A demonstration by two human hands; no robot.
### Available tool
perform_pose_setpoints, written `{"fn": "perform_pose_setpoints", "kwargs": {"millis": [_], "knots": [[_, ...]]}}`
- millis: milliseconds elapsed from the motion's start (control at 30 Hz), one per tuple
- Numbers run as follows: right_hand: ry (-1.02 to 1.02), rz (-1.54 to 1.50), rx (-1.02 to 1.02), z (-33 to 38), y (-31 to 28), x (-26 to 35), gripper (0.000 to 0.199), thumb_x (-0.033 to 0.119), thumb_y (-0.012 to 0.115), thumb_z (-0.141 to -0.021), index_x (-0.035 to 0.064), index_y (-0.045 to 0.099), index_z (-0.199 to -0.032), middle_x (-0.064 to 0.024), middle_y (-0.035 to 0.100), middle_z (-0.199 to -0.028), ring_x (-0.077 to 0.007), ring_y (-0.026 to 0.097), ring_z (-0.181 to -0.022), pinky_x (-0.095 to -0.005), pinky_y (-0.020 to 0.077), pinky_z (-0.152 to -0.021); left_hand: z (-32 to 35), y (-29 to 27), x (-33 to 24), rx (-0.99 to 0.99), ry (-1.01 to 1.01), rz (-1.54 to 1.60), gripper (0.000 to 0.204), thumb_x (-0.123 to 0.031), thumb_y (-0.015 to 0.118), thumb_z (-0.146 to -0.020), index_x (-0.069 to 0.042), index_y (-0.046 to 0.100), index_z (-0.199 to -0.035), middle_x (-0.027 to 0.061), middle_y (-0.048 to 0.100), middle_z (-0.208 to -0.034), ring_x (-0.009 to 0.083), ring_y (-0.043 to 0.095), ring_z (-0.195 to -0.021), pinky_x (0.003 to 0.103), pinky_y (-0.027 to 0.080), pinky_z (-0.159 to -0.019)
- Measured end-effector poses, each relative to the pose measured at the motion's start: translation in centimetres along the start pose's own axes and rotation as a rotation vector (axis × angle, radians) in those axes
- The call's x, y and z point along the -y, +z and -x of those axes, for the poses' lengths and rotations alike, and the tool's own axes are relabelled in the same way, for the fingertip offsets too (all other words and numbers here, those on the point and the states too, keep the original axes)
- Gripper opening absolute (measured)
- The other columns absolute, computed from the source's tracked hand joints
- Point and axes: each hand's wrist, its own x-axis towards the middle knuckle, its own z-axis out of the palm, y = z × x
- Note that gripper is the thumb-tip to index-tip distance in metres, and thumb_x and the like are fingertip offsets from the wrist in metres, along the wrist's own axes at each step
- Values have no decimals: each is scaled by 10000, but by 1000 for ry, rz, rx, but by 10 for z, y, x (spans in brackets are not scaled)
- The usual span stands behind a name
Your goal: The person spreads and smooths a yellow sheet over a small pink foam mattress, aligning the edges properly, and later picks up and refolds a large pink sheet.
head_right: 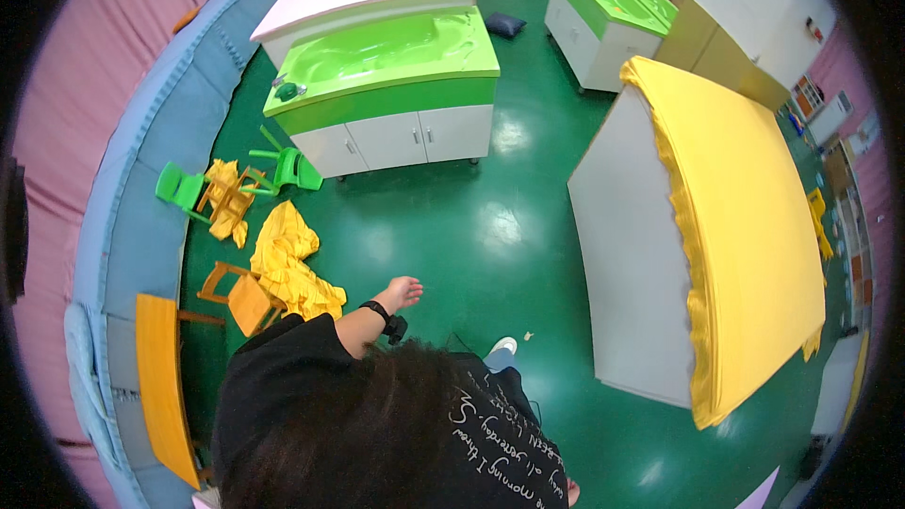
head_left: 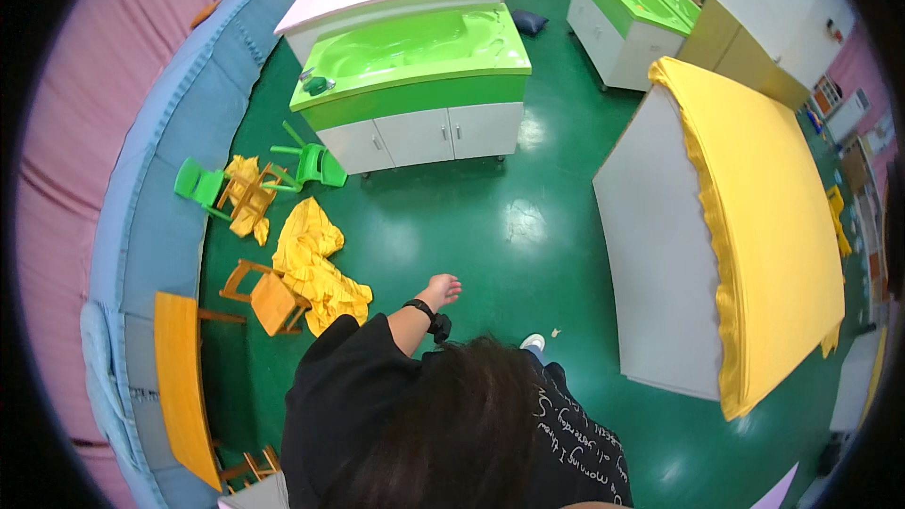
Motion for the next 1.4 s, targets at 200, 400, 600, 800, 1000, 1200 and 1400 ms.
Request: {"fn": "perform_pose_setpoints", "kwargs": {"millis": [200, 400, 600, 800, 1000, 1200, 1400], "knots": [[25, 28, 151, -90, 2, 77, 219, 256, 544, -828, 88, 493, -959, -79, 560, -775, -225, 561, -638, -355, 442, -499, 4, 8, 13, -113, 5, 79, 209, -167, 418, -872, -60, 502, -1030, 88, 595, -927, 219, 581, -778, 386, 474, -633], [14, 193, 545, -230, 68, 167, 191, 246, 525, -824, 69, 514, -896, -81, 568, -767, -223, 584, -677, -342, 478, -545, 1, 57, -22, -41, 5, 163, 242, -199, 434, -892, -59, 485, -1083, 94, 572, -980, 212, 573, -837, 376, 479, -677], [-233, 658, 633, -228, 284, 254, 207, 183, 479, -853, 61, 481, -1020, -75, 586, -771, -187, 602, -661, -295, 463, -507, 1, 71, -57, 77, 51, 310, 268, -183, 451, -889, -60, 477, -1126, 87, 565, -1013, 217, 557, -883, 366, 476, -715], [-913, 1230, 1096, -232, 456, 313, 248, 217, 528, -846, 11, 553, -982, -95, 622, -830, -165, 620, -727, -300, 493, -673, -41, 64, -107, 23, 162, 778, 306, -177, 425, -893, -79, 471, -1180, 66, 529, -1098, 213, 525, -947, 369, 453, -758], [-1044, 1314, 1053, -225, 579, 418, 221, 181, 548, -837, 38, 576, -1003, -113, 640, -877, -245, 623, -758, -346, 494, -694, -112, 124, -223, -70, 316, 768, 317, -185, 449, -886, -108, 474, -1192, 64, 519, -1150, 207, 523, -963, 371, 445, -767], [-1145, 1093, 907, -202, 683, 537, 239, 193, 552, -850, 12, 558, -1006, -136, 628, -842, -231, 615, -771, -337, 487, -692, -175, 287, -400, 212, 333, 169, 254, -158, 465, -874, -106, 515, -1117, 70, 595, -1011, 199, 569, -906, 361, 457, -768], [-936, 860, 1144, -177, 793, 624, 205, 152, 555, -859, 8, 554, -1005, -114, 626, -862, -199, 606, -781, -309, 479, -700, -239, 418, -525, 367, 317, -38, 247, -135, 453, -891, -83, 474, -1132, 81, 591, -1009, 187, 579, -894, 327, 480, -750]]}}
